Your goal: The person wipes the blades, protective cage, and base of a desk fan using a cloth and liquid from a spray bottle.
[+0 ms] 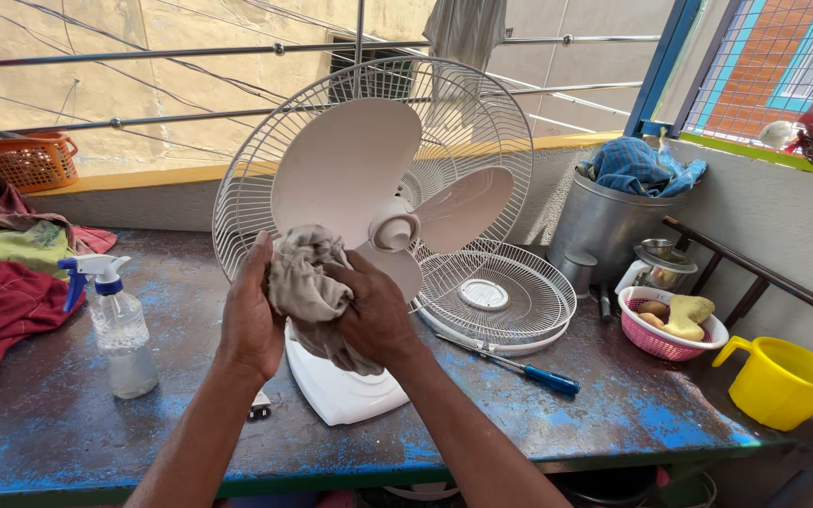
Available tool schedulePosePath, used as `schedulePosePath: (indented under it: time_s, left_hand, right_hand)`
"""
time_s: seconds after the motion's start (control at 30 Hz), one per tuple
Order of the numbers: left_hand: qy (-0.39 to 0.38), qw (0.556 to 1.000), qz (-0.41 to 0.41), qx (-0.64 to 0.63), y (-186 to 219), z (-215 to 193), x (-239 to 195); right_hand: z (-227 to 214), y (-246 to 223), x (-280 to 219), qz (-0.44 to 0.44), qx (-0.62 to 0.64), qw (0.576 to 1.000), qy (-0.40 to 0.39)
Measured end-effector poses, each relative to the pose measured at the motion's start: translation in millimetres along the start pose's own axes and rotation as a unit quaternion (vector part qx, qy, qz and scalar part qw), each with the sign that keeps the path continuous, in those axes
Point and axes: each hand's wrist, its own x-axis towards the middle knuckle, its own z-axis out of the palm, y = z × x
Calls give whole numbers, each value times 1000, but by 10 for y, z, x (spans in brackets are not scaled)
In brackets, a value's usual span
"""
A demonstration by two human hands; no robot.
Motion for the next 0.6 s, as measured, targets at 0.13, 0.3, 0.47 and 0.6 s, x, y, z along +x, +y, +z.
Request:
schedulePosePath:
  time_s: [0.13,0.3,0.47,0.6]
  left_hand:
    - [2,998,-11,56,22,-60,-7]
    - [25,996,3,89,73,6,-29]
    - [67,978,141,138,168,219,-215]
    - [-14,985,89,148,340,213,-254]
  right_hand:
    - [-28,-24,-186,16,114,985,127]
    - [-54,-130,1,44,292,921,252]
    - [18,-223,78,44,387,901,194]
    - [-37,-214,177,44,489,869,65]
